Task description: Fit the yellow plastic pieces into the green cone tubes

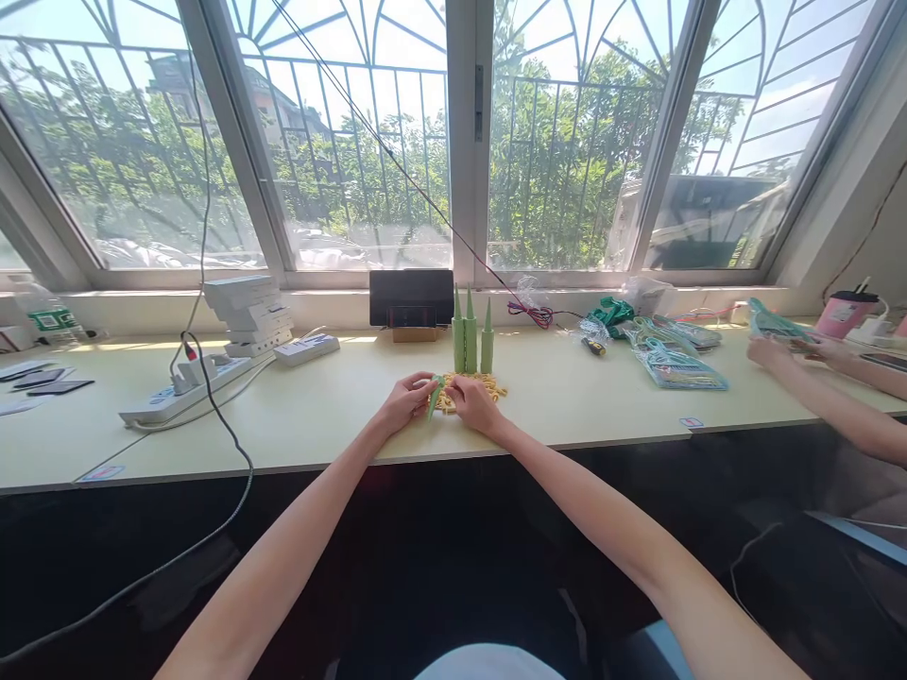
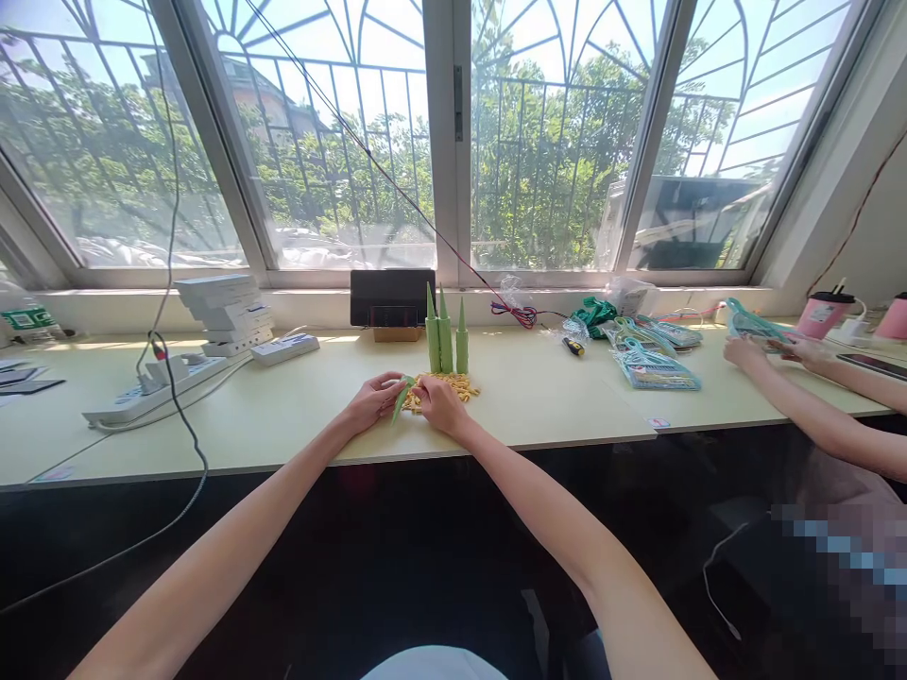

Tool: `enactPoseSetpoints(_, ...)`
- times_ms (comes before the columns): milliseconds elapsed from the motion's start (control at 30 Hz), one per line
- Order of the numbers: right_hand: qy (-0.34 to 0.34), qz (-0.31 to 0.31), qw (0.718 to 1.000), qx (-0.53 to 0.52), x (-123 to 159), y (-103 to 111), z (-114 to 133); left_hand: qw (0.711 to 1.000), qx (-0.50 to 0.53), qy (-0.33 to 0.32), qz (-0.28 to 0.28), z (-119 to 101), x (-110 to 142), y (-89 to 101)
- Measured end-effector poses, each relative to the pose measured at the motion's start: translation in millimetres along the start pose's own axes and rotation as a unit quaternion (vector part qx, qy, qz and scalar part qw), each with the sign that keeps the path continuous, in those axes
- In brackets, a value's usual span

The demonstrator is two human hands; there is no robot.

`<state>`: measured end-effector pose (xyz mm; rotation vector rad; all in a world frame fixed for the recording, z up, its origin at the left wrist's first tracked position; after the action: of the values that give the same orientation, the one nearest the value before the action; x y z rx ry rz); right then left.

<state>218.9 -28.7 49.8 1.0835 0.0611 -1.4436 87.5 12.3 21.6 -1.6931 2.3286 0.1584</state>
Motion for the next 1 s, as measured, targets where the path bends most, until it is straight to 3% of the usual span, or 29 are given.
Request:
enactPoseSetpoints(367,-0.018,0.007,1.0,0.018,-0.5,-3.4,-3.5,1.0,-0.009,-0.002,0.016,0.2,0.4,-1.4)
enactPoseSetpoints(767,0.019,0.008,1.0,-0.01,1.6,0.2,4.3,1.0,-0.024,0.008,-0.001,3.1,-1.2,4.1)
enactPoseSetpoints(1000,-0.014,0.004,0.999,0.029,0.0,-1.0,1.6,0.999,-0.036,-0.01,0.001,-1.9,-0.4,2.4)
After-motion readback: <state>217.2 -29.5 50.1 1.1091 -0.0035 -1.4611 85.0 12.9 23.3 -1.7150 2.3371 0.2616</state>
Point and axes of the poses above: each hand's wrist, its own x-axis away from the middle knuckle, its own y-axis out of the back of the hand, z = x × y, the point moved 9 cm from there along -x, towards the middle knuckle, and after that the axes turned 5 degrees about -y, right-handed, at the moved point
